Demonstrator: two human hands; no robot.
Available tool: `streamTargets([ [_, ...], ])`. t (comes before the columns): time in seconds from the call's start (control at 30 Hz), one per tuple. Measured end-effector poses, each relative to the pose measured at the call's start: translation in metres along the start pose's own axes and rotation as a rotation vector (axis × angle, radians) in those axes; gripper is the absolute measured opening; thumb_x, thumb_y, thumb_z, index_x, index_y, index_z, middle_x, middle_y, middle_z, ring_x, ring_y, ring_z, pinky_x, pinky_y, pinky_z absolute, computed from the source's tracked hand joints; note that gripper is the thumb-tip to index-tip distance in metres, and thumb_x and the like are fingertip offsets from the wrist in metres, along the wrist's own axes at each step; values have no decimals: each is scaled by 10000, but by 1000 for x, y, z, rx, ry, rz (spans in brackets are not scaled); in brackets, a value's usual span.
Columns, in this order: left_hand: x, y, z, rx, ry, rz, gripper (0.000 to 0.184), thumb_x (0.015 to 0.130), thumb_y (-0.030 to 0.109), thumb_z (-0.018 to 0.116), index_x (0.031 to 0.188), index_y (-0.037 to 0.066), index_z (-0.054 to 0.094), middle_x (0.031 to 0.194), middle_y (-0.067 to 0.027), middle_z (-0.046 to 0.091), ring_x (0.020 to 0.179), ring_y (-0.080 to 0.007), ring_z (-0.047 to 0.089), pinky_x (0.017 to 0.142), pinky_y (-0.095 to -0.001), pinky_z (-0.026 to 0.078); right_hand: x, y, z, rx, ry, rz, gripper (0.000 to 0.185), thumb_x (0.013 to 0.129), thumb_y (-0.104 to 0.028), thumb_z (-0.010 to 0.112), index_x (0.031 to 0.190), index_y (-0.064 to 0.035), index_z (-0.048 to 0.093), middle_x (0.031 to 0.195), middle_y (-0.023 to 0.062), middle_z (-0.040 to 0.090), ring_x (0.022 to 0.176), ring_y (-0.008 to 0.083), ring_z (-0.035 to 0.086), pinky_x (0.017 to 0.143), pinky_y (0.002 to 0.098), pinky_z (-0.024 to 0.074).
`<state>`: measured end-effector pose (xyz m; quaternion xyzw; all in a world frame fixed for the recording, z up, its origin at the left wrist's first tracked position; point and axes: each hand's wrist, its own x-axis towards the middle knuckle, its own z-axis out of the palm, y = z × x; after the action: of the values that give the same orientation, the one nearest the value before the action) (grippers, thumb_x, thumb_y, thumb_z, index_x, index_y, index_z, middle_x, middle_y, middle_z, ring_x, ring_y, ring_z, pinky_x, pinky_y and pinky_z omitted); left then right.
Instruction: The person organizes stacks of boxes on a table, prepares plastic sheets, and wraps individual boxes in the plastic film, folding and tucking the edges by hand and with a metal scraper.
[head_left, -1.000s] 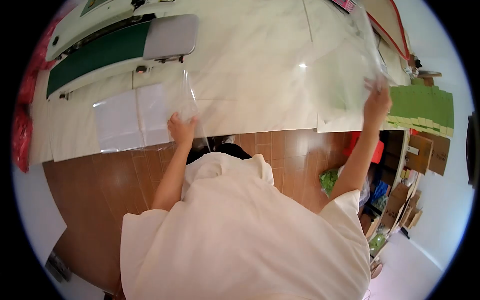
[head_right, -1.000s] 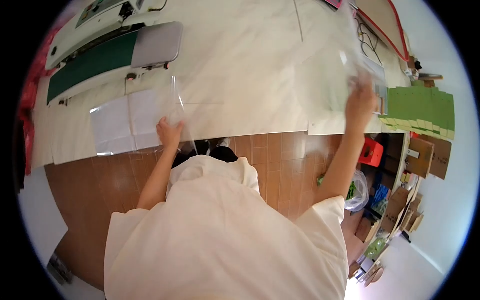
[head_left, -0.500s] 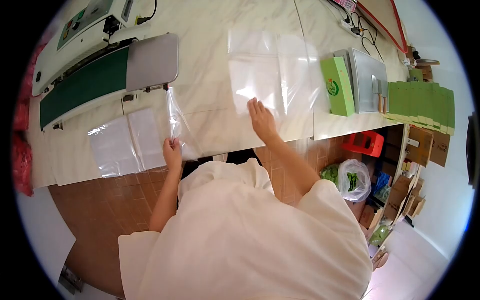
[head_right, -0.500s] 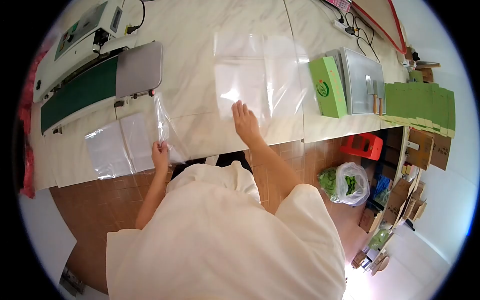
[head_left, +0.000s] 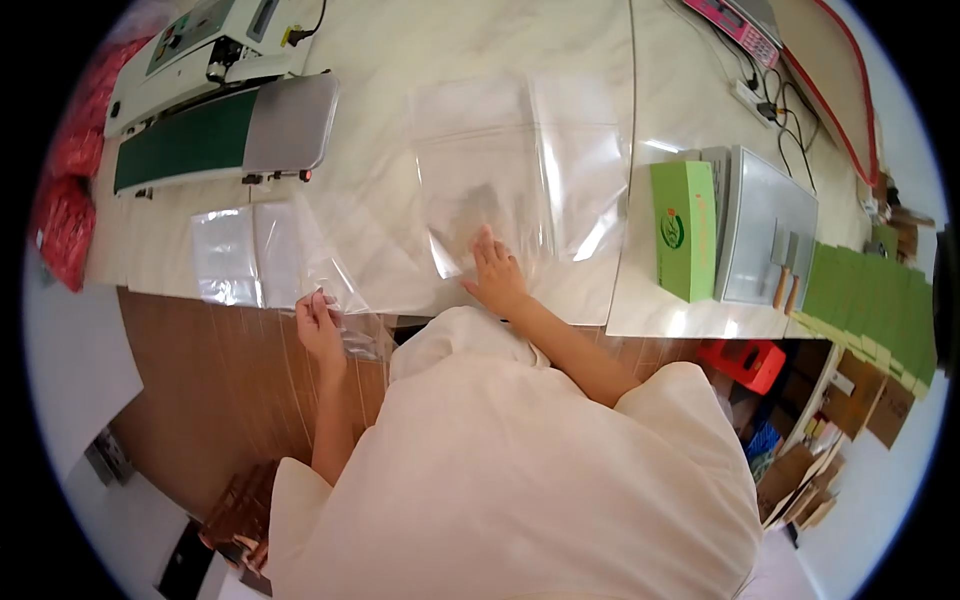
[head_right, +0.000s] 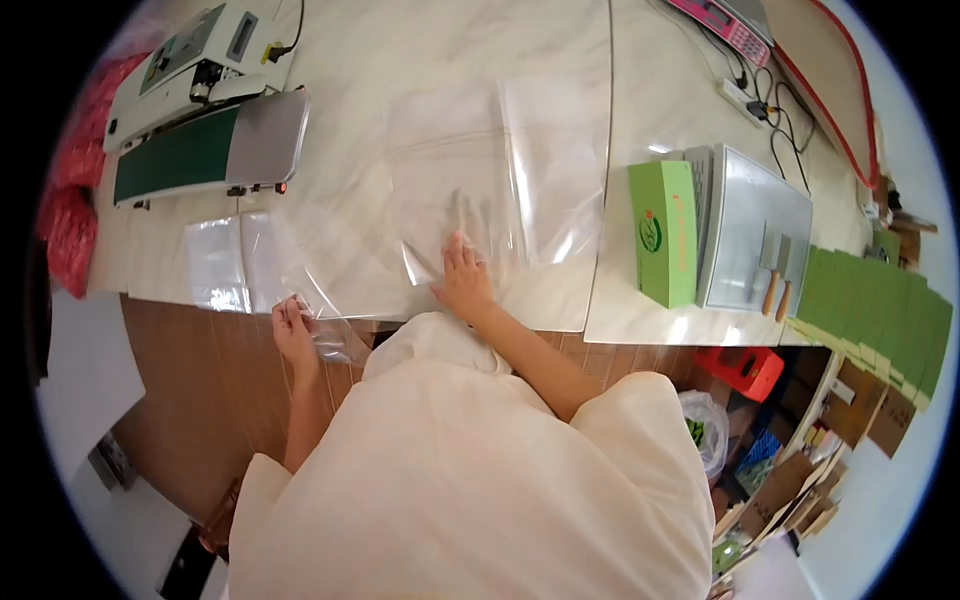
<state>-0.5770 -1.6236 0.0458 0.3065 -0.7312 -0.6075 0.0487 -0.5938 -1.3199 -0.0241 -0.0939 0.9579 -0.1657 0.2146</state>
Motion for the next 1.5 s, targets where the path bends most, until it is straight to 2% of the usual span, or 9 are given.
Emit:
streamTargets([
  [0.13, -51, 47, 34, 44, 98, 132, 121, 960, 150, 554, 987, 34, 576, 899, -30, 631, 699, -63, 538, 566, -197, 428, 16, 19, -22, 506, -32, -99, 706, 885, -426, 607, 1382, 11, 360, 1426, 245, 355, 1238, 340, 436, 988, 413, 415],
  [0.27, -72, 91, 108, 266, -156, 175, 96, 878, 85, 632, 947, 31, 593, 1105, -56, 640, 922, -200, 617, 745, -299, 508, 9, 7, -123, 1148, -346, 28, 689, 902, -409, 604, 1390, 4, 347, 1336, 236, 464, 1195, 306, 490, 970, 387, 433],
  [0.4, -77, 79, 200, 547, -453, 555, 262, 816, 137, 691, 1033, 42, 581, 1360, -105, 468, 1173, -299, 493, 912, -406, 460, 17, 25, -136, 1394, -202, 19, 677, 910, -335, 614, 1424, -26, 299, 1250, 163, 549, 1142, 239, 532, 958, 345, 432],
  [0.57, -87, 67, 255, 609, -715, 598, 502, 862, 279, 638, 1289, 61, 490, 1417, -188, 368, 1273, -373, 361, 1050, -469, 321, 35, 84, -115, 1648, 59, 335, 601, 941, -332, 564, 1379, 13, 340, 1141, 135, 609, 913, 205, 626, 830, 304, 479],
  [0.8, -47, -11, 256, 952, -667, 537, 635, 892, 423, 557, 1400, 77, 396, 1492, -202, 264, 1358, -411, 247, 1100, -539, 202, 75, 165, -125, 1324, -38, 417, 360, 977, -243, 427, 1223, -3, 533, 955, 99, 674, 766, 157, 633, 671, 266, 479],
  [1.07, -6, -22, 243, 1145, -502, 587, 661, 887, 382, 578, 1456, 177, 312, 1519, -214, 201, 1371, -444, 203, 1093, -595, 171, 132, 263, -128, 937, 258, 495, 210, 912, -194, 571, 993, -26, 667, 791, 66, 671, 643, 165, 618, 604, 296, 483],
  [1.13, 9, -20, 247, 1130, -367, 581, 683, 849, 356, 627, 1424, 124, 338, 1480, -238, 255, 1358, -438, 223, 1092, -563, 203, 138, 281, -126, 538, 397, 546, 236, 839, -164, 625, 1001, 6, 647, 753, 110, 660, 717, 211, 637, 683, 358, 509],
  [1.33, 53, -8, 262, 820, 28, 324, 825, 735, 286, 759, 1380, 41, 305, 1285, -217, 409, 1191, -386, 386, 1015, -487, 321, 127, 262, -129, 582, 638, 549, 343, 782, -144, 688, 1090, -26, 593, 930, 144, 582, 859, 296, 580, 780, 399, 484],
  [1.5, 71, 11, 278, 855, 3, 76, 848, 700, 320, 790, 1347, 40, 318, 1236, -189, 456, 1158, -360, 418, 976, -477, 364, 126, 247, -116, 491, 695, 570, 422, 761, -127, 695, 1144, -26, 549, 996, 156, 535, 929, 315, 541, 841, 414, 458],
])
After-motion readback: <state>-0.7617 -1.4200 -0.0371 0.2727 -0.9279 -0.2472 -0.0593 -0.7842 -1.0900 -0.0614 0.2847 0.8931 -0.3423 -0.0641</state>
